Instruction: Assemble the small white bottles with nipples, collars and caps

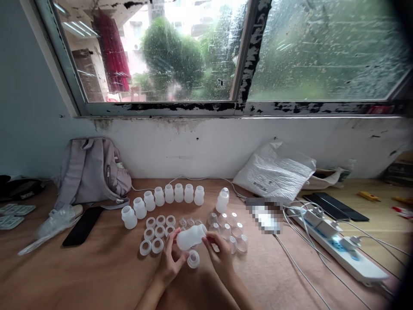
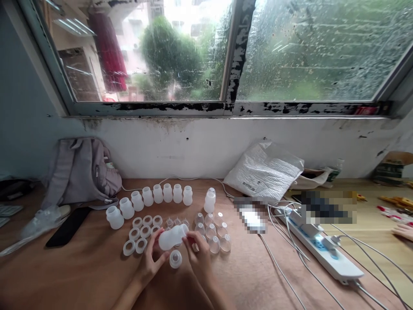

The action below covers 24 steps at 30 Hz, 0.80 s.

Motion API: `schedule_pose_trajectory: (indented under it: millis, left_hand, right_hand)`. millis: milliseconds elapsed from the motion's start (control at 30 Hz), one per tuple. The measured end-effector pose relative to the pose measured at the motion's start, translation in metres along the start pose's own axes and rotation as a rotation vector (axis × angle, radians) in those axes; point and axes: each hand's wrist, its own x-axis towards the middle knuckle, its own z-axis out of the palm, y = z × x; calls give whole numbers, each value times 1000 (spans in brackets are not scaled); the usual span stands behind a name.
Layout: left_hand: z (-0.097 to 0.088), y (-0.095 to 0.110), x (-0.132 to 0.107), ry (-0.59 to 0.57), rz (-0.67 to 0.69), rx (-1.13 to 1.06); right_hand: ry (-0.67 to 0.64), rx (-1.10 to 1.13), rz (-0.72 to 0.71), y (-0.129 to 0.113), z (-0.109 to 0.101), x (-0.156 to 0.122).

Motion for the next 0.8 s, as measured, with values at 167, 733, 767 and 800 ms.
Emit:
schedule_pose_trajectory:
  millis: [167,733,767,800]
  left_hand:
    - [2,-3,1,17,110,90]
    - [6,7,0,-263,92,273]
    - [6,7,0,-265,90,272]
    - [6,7,0,-268,87,271]
  right_hand:
    - [145,-234,-45,7,-21,45]
    - [-102,-812,92,55,-10,143]
    - [-100,-807,93,57,-10,144]
    - [-98,-801,93,58,-9,145]
